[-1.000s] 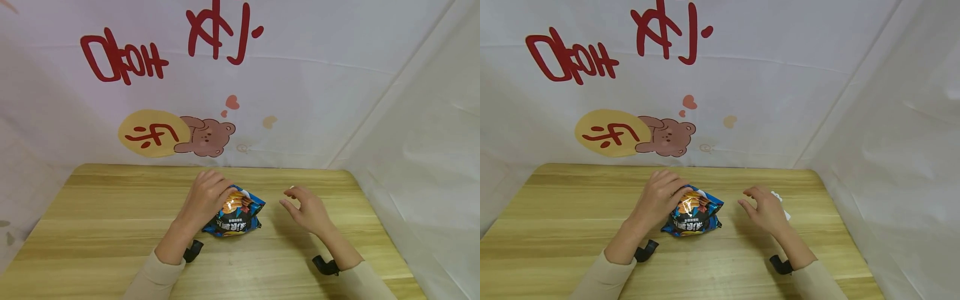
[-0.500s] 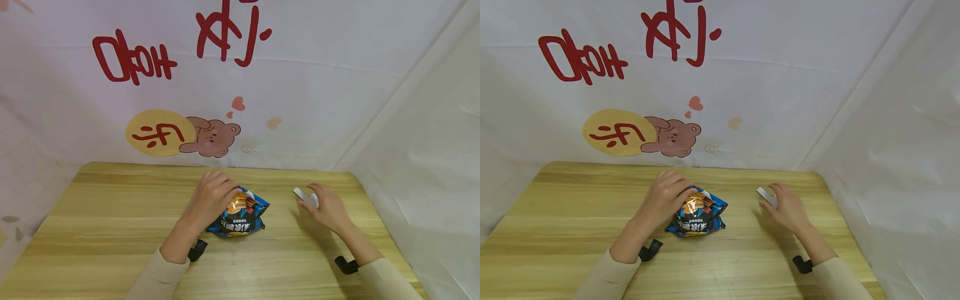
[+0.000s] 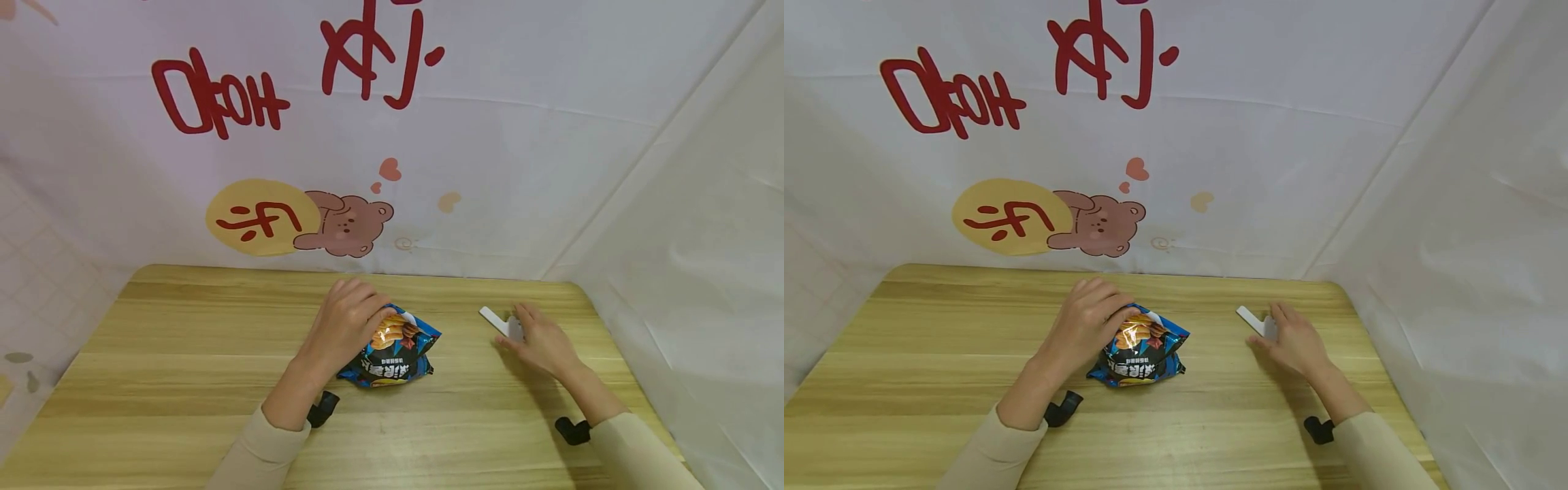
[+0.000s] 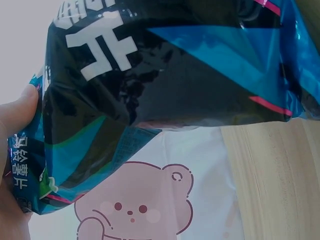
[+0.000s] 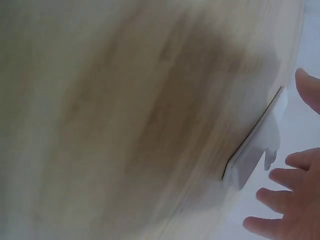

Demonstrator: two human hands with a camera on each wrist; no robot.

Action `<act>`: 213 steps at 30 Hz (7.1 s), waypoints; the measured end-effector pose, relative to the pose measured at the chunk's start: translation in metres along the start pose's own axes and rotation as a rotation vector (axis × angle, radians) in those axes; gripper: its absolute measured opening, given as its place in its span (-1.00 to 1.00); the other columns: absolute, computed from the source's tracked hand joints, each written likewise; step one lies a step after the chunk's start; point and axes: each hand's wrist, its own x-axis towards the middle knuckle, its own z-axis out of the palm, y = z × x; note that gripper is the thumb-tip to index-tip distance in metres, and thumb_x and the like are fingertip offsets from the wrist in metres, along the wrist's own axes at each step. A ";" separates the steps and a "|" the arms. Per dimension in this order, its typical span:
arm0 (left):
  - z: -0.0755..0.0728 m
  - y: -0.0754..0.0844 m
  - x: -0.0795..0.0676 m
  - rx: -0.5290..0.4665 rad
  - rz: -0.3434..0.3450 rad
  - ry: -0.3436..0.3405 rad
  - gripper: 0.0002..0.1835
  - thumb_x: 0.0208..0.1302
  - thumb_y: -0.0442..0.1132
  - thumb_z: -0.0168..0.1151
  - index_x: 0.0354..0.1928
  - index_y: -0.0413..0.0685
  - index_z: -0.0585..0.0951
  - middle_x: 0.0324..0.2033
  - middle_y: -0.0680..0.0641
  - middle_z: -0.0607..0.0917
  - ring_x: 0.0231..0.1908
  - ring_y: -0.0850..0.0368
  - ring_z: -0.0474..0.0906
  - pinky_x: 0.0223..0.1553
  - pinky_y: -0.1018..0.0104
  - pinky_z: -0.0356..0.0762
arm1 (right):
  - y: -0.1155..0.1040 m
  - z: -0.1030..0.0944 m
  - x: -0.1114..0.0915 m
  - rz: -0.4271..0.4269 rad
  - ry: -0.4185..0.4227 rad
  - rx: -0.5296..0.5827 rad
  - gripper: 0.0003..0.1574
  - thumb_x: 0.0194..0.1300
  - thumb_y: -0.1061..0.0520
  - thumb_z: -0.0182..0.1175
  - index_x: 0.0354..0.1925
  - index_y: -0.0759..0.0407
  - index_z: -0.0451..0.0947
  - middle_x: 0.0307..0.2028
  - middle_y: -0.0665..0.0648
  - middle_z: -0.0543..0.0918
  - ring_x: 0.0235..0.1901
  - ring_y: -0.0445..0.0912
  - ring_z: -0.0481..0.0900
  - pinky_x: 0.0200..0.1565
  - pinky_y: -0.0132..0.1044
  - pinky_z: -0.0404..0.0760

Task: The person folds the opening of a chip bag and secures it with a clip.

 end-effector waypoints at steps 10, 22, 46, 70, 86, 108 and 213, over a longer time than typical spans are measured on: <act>0.001 -0.001 0.000 -0.013 0.001 0.017 -0.87 0.22 -0.24 0.56 -0.24 -0.11 0.81 -0.36 0.02 0.75 -0.26 0.05 0.62 -0.25 0.20 0.44 | 0.000 0.002 0.000 0.002 -0.035 -0.014 -0.34 0.36 0.04 0.42 0.19 0.52 0.54 0.11 0.51 0.63 0.01 0.38 0.66 -0.05 0.27 0.63; 0.000 0.000 0.000 -0.029 -0.025 0.014 -0.88 0.23 -0.24 0.56 -0.23 -0.10 0.82 -0.36 0.03 0.75 -0.25 0.06 0.61 -0.22 0.20 0.46 | -0.006 -0.003 -0.001 0.055 -0.014 0.047 -0.47 0.31 0.15 0.45 0.15 0.38 0.61 -0.04 0.36 0.74 -0.16 0.26 0.73 -0.23 0.21 0.66; 0.002 0.002 0.002 0.007 -0.007 -0.007 -0.88 0.22 -0.26 0.56 -0.24 -0.10 0.82 -0.38 0.03 0.73 -0.27 0.06 0.59 -0.25 0.21 0.42 | -0.039 -0.034 -0.005 -0.062 0.162 0.257 -0.64 0.33 0.23 0.45 0.01 0.41 0.63 -0.16 0.21 0.68 -0.20 0.13 0.71 -0.20 0.10 0.70; 0.001 0.002 0.001 -0.017 -0.020 0.009 -0.89 0.27 -0.23 0.53 -0.24 -0.11 0.81 -0.37 0.02 0.73 -0.26 0.06 0.60 -0.23 0.20 0.44 | -0.085 -0.025 0.003 -0.170 0.415 0.430 -0.62 0.14 0.46 0.49 -0.05 0.39 0.68 -0.19 0.16 0.71 -0.18 0.03 0.62 -0.22 -0.36 0.57; 0.001 0.002 0.000 -0.006 -0.025 0.006 -0.90 0.26 -0.23 0.54 -0.25 -0.07 0.81 -0.39 0.04 0.72 -0.26 0.07 0.60 -0.29 0.23 0.38 | -0.113 -0.029 0.015 -0.181 0.451 0.591 -0.61 0.13 0.49 0.48 -0.04 0.35 0.72 -0.15 0.18 0.73 -0.16 -0.05 0.62 -0.15 -0.51 0.56; 0.004 0.001 0.001 0.025 0.022 0.005 -0.88 0.26 -0.23 0.54 -0.23 -0.10 0.82 -0.36 0.02 0.75 -0.27 0.06 0.61 -0.30 0.23 0.39 | -0.144 -0.029 0.022 -0.251 0.472 0.740 -0.63 0.15 0.50 0.45 -0.05 0.31 0.76 -0.15 0.16 0.74 -0.22 -0.02 0.64 -0.16 -0.46 0.60; -0.025 -0.003 -0.002 -0.056 -0.084 0.049 -0.29 0.61 0.23 -0.04 0.40 -0.24 0.53 0.47 -0.27 0.42 0.46 -0.28 0.35 0.50 -0.21 0.12 | -0.155 -0.021 0.018 -0.237 0.499 0.677 -0.34 0.26 0.33 0.39 0.33 0.23 0.57 0.29 0.27 0.61 0.31 0.21 0.51 0.36 -0.36 0.32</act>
